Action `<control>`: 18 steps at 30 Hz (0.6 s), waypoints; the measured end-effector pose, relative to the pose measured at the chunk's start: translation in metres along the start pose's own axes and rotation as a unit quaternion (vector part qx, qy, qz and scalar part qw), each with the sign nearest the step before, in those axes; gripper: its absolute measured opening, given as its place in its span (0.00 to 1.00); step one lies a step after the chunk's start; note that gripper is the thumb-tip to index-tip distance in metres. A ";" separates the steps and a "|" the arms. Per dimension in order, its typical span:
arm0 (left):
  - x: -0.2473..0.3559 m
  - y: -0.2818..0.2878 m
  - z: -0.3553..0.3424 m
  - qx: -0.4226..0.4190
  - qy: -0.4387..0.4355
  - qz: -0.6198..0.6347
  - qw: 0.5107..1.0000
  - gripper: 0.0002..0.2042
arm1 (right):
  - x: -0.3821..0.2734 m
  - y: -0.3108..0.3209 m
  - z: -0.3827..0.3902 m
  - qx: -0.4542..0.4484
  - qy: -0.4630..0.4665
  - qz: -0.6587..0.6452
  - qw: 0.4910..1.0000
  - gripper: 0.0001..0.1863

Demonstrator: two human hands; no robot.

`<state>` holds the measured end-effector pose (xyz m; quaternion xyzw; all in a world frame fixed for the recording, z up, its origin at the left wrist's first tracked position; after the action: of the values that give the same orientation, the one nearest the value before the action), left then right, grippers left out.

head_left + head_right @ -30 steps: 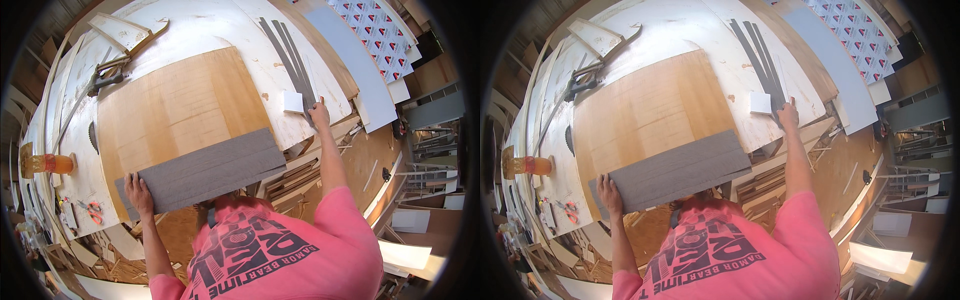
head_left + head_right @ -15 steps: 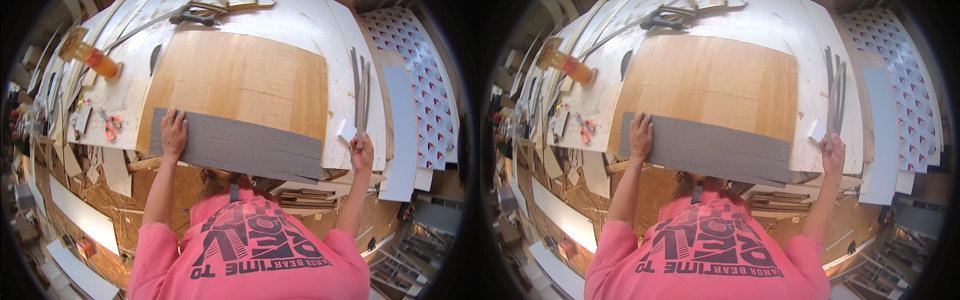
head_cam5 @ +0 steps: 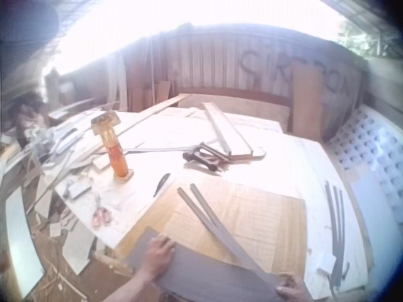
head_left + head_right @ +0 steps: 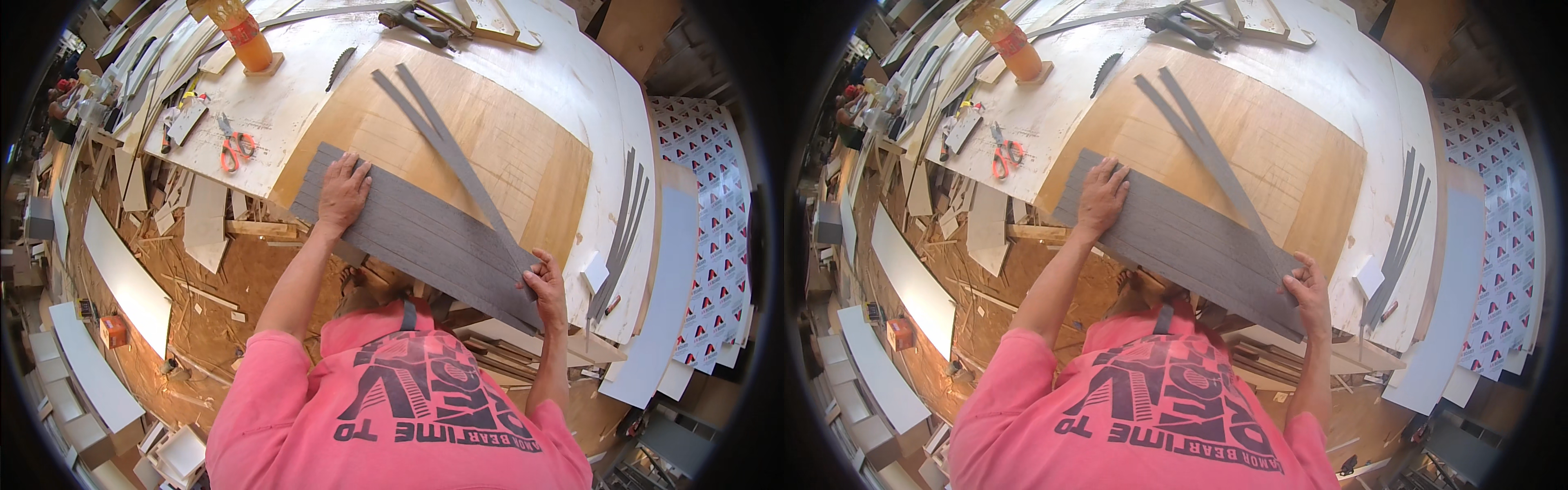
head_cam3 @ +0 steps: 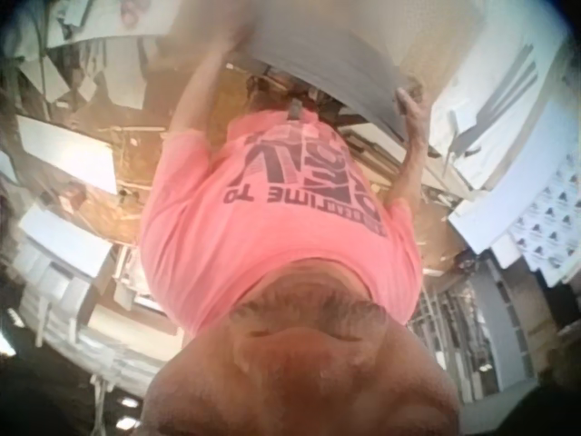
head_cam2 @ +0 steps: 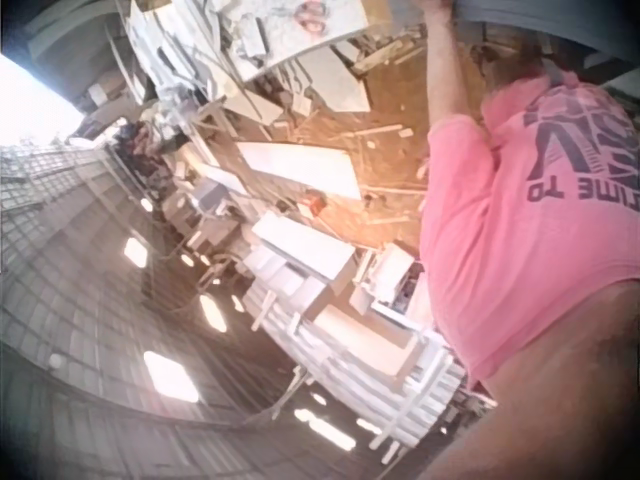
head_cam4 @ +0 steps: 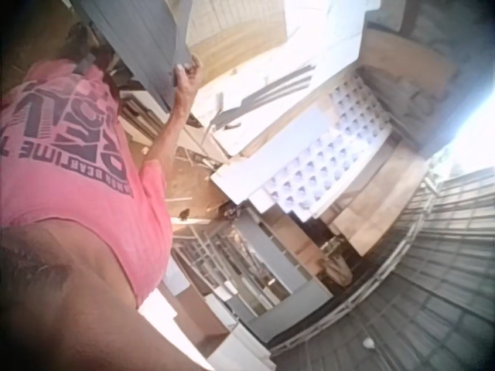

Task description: The person applies decorative edging to wood pieces by hand, using a small white block to press and smooth the edge banding onto the sides of the boards.

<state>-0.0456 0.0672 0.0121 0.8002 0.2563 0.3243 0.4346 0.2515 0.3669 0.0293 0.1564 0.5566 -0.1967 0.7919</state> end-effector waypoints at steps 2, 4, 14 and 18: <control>0.001 0.000 0.000 0.002 -0.003 0.002 1.000 0.16 | 0.012 0.008 0.001 -0.047 -0.043 0.041 0.997 0.19; -0.002 0.001 0.001 0.002 0.000 0.000 1.000 0.16 | 0.008 0.008 0.003 -0.052 -0.074 0.087 0.992 0.15; -0.003 0.002 0.001 0.010 0.001 0.010 1.000 0.17 | -0.025 0.023 -0.031 -0.116 -0.057 0.251 0.959 0.12; -0.002 0.003 0.002 0.006 0.005 0.025 1.000 0.19 | -0.033 0.064 -0.027 -0.101 -0.055 0.302 0.946 0.11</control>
<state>-0.0452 0.0630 0.0133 0.8075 0.2406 0.3369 0.4203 0.2506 0.4402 0.0537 0.2252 0.4560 0.1010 0.8551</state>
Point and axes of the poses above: each hand's wrist, its own z-axis away from the middle knuckle, its own y-axis out of the back of the hand, x = y × z, the point moved 9 cm from there along -z, towards the middle knuckle, and after that the axes turned 1 degree about x, right-handed, at the moved point
